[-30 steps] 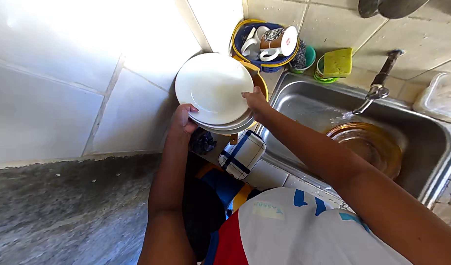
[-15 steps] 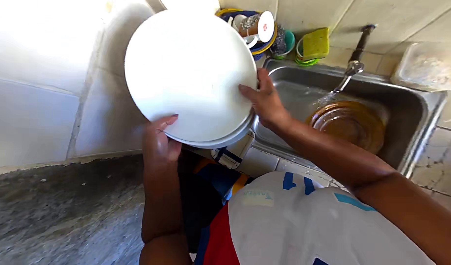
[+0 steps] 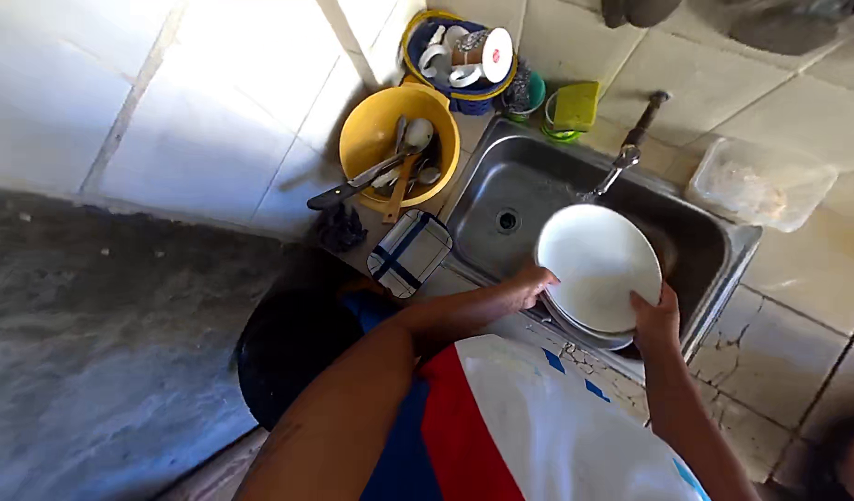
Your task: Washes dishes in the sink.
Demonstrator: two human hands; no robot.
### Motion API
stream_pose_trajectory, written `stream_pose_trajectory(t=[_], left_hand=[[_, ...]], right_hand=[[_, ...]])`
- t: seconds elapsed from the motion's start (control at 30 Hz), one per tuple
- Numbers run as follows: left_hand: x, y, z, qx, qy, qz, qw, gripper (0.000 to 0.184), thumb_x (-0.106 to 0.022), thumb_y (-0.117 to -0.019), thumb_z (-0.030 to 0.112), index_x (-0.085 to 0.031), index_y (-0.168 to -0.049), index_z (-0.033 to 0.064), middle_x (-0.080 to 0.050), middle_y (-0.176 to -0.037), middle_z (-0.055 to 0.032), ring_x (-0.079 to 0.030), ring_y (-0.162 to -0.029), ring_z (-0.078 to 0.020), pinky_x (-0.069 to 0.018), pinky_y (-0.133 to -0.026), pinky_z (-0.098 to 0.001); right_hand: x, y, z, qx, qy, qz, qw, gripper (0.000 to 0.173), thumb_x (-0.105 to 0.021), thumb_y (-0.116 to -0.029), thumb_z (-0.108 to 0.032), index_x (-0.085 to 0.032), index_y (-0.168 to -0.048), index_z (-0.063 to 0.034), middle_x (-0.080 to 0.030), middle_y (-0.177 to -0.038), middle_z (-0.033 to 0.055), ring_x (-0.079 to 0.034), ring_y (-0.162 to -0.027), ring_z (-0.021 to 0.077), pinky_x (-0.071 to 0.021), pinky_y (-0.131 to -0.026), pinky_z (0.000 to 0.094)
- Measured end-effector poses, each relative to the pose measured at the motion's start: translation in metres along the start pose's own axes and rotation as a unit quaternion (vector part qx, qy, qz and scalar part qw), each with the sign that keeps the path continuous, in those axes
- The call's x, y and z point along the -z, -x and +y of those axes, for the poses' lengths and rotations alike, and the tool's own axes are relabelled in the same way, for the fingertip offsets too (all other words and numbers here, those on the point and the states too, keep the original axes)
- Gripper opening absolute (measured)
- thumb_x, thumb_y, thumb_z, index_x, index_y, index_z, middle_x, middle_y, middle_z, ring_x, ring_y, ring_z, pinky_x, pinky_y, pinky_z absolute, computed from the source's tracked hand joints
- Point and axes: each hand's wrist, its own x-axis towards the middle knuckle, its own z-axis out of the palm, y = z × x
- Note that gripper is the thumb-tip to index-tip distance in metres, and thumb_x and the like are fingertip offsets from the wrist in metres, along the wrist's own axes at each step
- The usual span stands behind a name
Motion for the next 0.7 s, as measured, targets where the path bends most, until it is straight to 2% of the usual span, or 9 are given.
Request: stream_pose_trajectory(t=[0.13,0.27,0.33,0.4,0.5,0.57,0.63,0.7], left_hand=[[-0.012,-0.063,-0.023,0.025,-0.076,-0.012,0.997,0.078,-0.065,-0.0869,-0.006,-0.031,-0.156,0.0086,-0.051,-0.143,-0.0241,-0.057,-0.125,-0.0329,-0.0524,-0.098,-0.0507],[-0.017,-0.089,-0.027,-0.029,-0.159,-0.017,0.987,0.091,-0.071,-0.0831,-0.009,-0.024,-0.16,0.0057,-0.042,-0.154,-0.0243,-0.048,-0.138,-0.034,-0.0462,-0.109,-0.0511],[-0.019,-0.097,-0.027,-0.052,-0.221,-0.006,0.974,0.089,-0.074,-0.0833,-0.004,-0.026,-0.158,0.0025,-0.044,-0.152,-0.0262,-0.048,-0.138,-0.0357,-0.0451,-0.11,-0.0515],[-0.019,-0.106,-0.031,-0.051,-0.301,0.013,0.952,0.083,-0.075,-0.0863,0.006,-0.029,-0.156,-0.0009,-0.049,-0.146,-0.0289,-0.052,-0.134,-0.0392,-0.0459,-0.108,-0.0551],[-0.022,-0.106,-0.029,-0.025,-0.416,0.031,0.909,0.066,-0.073,-0.0915,0.021,-0.043,-0.142,-0.0108,-0.054,-0.137,-0.0316,-0.056,-0.127,-0.0423,-0.0467,-0.104,-0.0584],[-0.028,-0.095,-0.025,-0.016,-0.496,0.04,0.868,0.067,-0.072,-0.093,0.032,-0.048,-0.136,-0.0139,-0.055,-0.136,-0.0326,-0.057,-0.125,-0.0439,-0.0481,-0.102,-0.0602],[-0.038,-0.086,-0.023,-0.004,-0.509,0.059,0.858,0.079,-0.073,-0.0923,0.032,-0.037,-0.145,-0.0149,-0.045,-0.145,-0.0349,-0.052,-0.131,-0.0464,-0.0457,-0.106,-0.0598],[-0.042,-0.081,-0.022,0.008,-0.48,0.082,0.874,0.087,-0.074,-0.0911,0.031,-0.028,-0.152,-0.0105,-0.036,-0.153,-0.0348,-0.049,-0.134,-0.0465,-0.0445,-0.109,-0.0575]], right_hand=[[0.011,-0.025,0.04,0.006,0.023,0.038,0.999,0.076,-0.067,-0.0931,-0.003,-0.027,-0.157,0.0011,-0.043,-0.154,0.0243,-0.049,-0.14,0.0292,-0.0457,-0.114,0.0447],[0.012,-0.036,0.054,0.026,0.009,0.065,0.997,0.08,-0.069,-0.0912,0.002,-0.024,-0.157,0.0024,-0.04,-0.157,0.0258,-0.046,-0.143,0.0301,-0.0434,-0.116,0.043],[0.011,-0.04,0.057,0.034,-0.001,0.072,0.997,0.082,-0.069,-0.0907,0.004,-0.021,-0.158,0.0025,-0.036,-0.159,0.0257,-0.042,-0.145,0.0295,-0.0405,-0.118,0.0414],[0.009,-0.042,0.06,0.04,0.013,0.085,0.996,0.084,-0.071,-0.0887,0.005,-0.022,-0.157,0.0042,-0.036,-0.159,0.0269,-0.041,-0.147,0.0308,-0.0391,-0.12,0.0415],[0.006,-0.043,0.056,0.041,0.022,0.106,0.993,0.085,-0.072,-0.0877,0.005,-0.022,-0.157,0.006,-0.035,-0.159,0.0284,-0.039,-0.148,0.0323,-0.0377,-0.121,0.0417],[0.003,-0.039,0.047,0.007,-0.03,0.136,0.99,0.084,-0.071,-0.0901,0.003,-0.021,-0.158,0.0039,-0.037,-0.158,0.0261,-0.042,-0.146,0.0304,-0.0411,-0.118,0.0412],[0.001,-0.035,0.033,-0.036,-0.098,0.161,0.981,0.075,-0.066,-0.0961,-0.003,-0.024,-0.158,0.0022,-0.04,-0.157,0.0244,-0.046,-0.142,0.03,-0.0433,-0.115,0.0435],[0.0,-0.034,0.023,-0.069,-0.131,0.175,0.973,0.063,-0.06,-0.101,-0.012,-0.031,-0.155,0.0023,-0.045,-0.154,0.0232,-0.049,-0.138,0.03,-0.0447,-0.112,0.046]])
